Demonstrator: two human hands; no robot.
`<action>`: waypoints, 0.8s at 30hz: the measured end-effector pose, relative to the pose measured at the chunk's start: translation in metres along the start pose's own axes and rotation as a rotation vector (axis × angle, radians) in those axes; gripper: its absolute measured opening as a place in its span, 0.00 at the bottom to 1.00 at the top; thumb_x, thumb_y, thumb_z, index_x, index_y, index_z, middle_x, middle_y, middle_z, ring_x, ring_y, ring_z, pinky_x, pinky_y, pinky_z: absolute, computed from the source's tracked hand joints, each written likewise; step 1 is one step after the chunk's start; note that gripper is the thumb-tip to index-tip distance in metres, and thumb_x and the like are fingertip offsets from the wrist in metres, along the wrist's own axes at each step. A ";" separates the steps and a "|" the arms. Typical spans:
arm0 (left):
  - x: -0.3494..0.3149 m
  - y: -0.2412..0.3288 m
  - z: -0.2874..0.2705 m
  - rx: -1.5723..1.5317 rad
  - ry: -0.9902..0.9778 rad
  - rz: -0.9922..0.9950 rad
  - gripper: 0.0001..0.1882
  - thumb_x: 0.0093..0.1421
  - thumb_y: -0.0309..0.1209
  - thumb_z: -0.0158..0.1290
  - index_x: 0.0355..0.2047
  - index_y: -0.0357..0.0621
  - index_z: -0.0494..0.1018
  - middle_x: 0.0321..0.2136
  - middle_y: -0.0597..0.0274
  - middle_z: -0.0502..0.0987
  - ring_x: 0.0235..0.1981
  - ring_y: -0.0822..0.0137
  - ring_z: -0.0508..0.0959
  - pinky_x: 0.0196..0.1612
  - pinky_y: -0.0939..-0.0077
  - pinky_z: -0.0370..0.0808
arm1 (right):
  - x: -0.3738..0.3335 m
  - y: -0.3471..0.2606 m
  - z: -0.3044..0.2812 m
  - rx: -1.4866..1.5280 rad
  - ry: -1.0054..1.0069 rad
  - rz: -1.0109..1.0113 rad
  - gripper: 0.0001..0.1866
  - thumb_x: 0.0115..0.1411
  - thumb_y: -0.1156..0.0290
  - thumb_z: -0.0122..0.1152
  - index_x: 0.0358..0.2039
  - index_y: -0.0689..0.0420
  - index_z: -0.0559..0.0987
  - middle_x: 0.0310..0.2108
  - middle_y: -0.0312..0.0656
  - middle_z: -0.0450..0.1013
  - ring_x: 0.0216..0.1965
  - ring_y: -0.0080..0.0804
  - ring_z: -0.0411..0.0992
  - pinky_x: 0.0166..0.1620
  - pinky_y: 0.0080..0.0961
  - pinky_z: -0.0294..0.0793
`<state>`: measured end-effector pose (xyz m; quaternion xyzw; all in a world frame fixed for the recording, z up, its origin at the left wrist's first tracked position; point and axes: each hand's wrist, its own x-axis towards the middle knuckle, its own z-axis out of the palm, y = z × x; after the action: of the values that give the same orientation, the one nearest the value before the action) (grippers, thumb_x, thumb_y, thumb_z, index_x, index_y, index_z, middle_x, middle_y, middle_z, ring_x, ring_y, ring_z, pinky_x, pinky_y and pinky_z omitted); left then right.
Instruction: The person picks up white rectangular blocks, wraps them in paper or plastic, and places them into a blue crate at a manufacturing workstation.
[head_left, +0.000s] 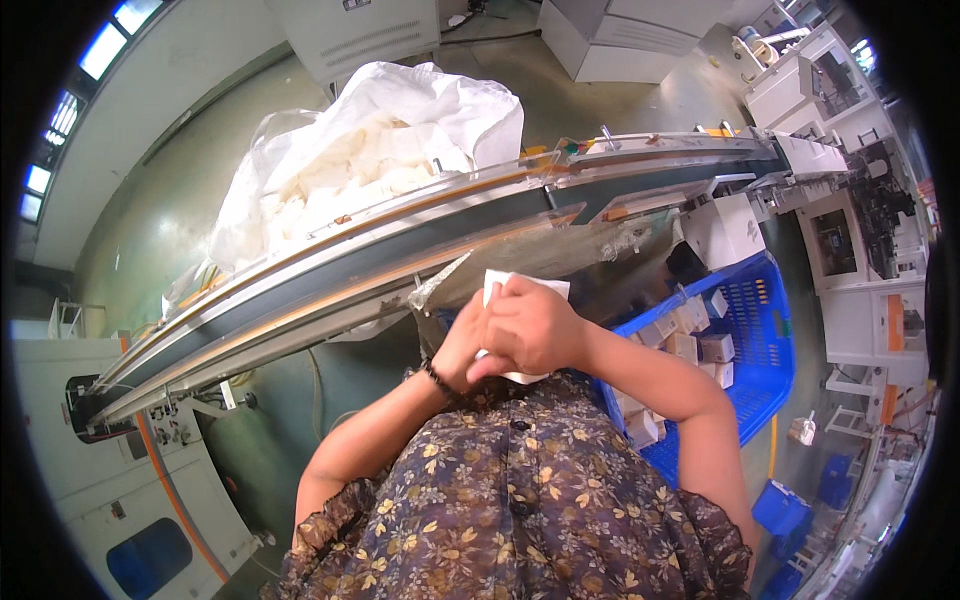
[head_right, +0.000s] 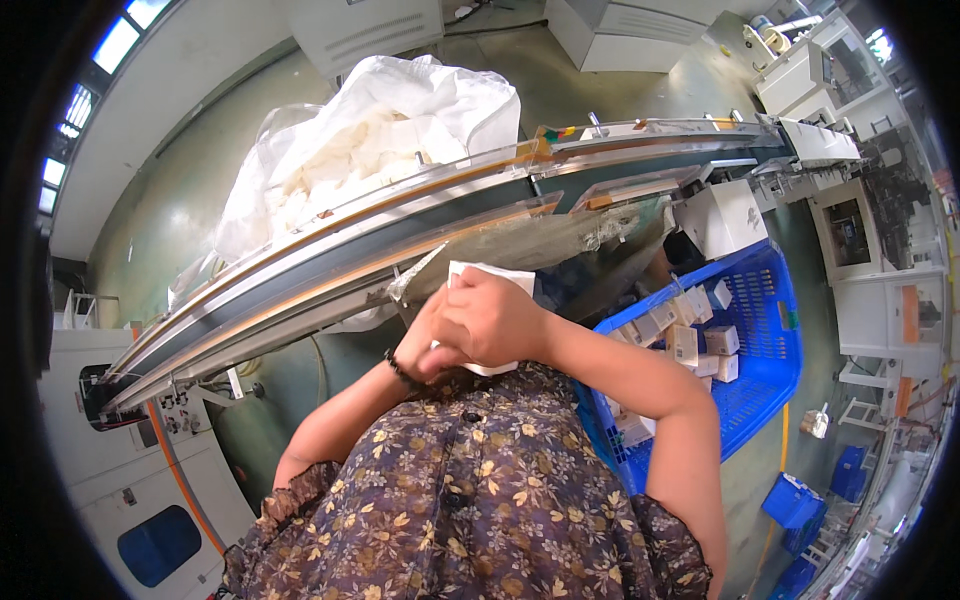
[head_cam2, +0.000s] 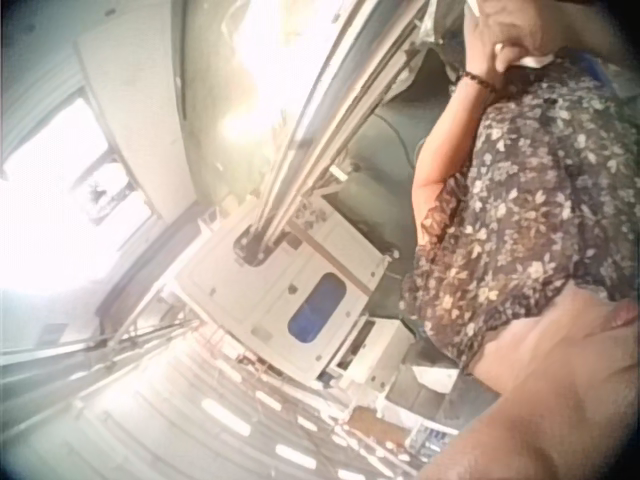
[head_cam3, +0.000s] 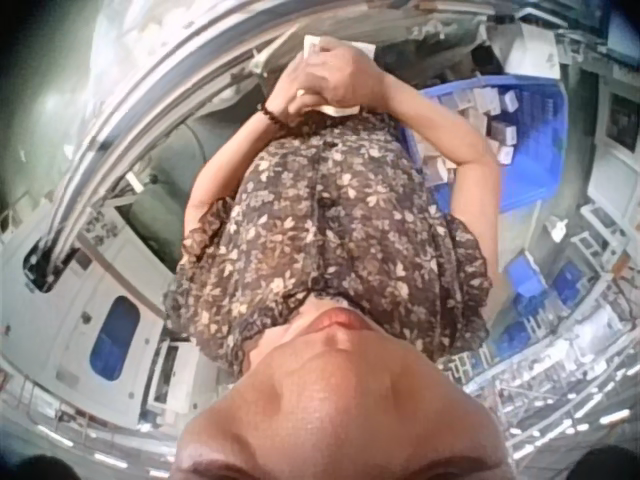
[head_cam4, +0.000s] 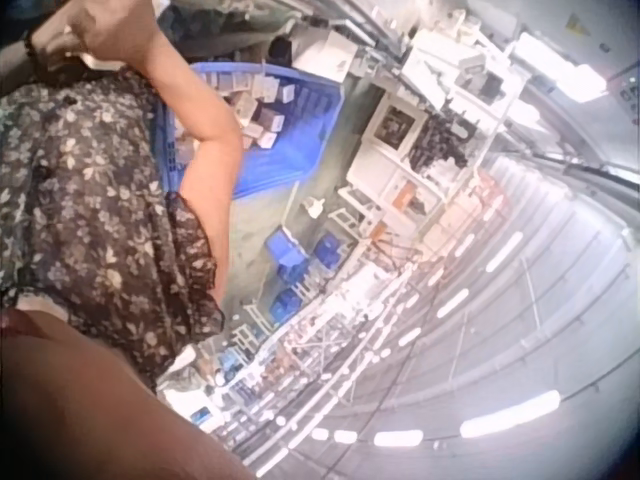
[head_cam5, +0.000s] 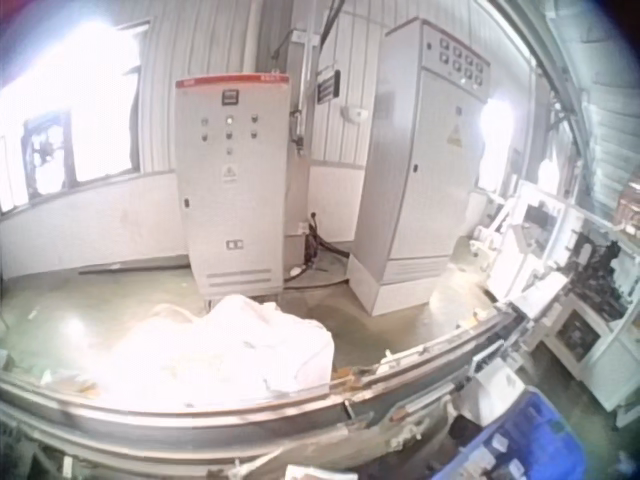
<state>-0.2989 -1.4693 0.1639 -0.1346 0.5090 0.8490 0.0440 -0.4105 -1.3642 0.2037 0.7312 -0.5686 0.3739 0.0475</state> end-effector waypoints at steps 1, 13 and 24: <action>0.010 -0.004 -0.009 0.331 -0.071 0.156 0.22 0.73 0.46 0.37 0.53 0.42 0.68 0.44 0.60 0.76 0.47 0.67 0.76 0.50 0.74 0.74 | 0.013 -0.001 -0.003 0.067 0.088 0.018 0.13 0.53 0.56 0.65 0.22 0.47 0.71 0.22 0.28 0.69 0.25 0.30 0.69 0.36 0.28 0.66; 0.034 0.004 0.041 -0.086 -0.361 -0.198 0.22 0.70 0.45 0.45 0.31 0.41 0.78 0.25 0.72 0.79 0.26 0.74 0.78 0.31 0.73 0.73 | -0.091 -0.017 -0.022 0.288 0.898 0.822 0.16 0.67 0.55 0.52 0.28 0.52 0.67 0.19 0.29 0.59 0.20 0.19 0.57 0.30 0.23 0.65; 0.069 0.016 0.062 1.258 -0.218 0.215 0.31 0.71 0.46 0.37 0.23 0.31 0.72 0.19 0.40 0.73 0.24 0.45 0.76 0.33 0.55 0.70 | -0.143 -0.047 -0.063 1.116 0.351 1.349 0.36 0.61 0.41 0.55 0.55 0.62 0.69 0.49 0.42 0.73 0.52 0.28 0.71 0.56 0.29 0.69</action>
<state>-0.3799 -1.4272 0.1866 0.0559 0.9126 0.3969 0.0806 -0.4113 -1.2027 0.1794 0.0897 -0.5975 0.6513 -0.4591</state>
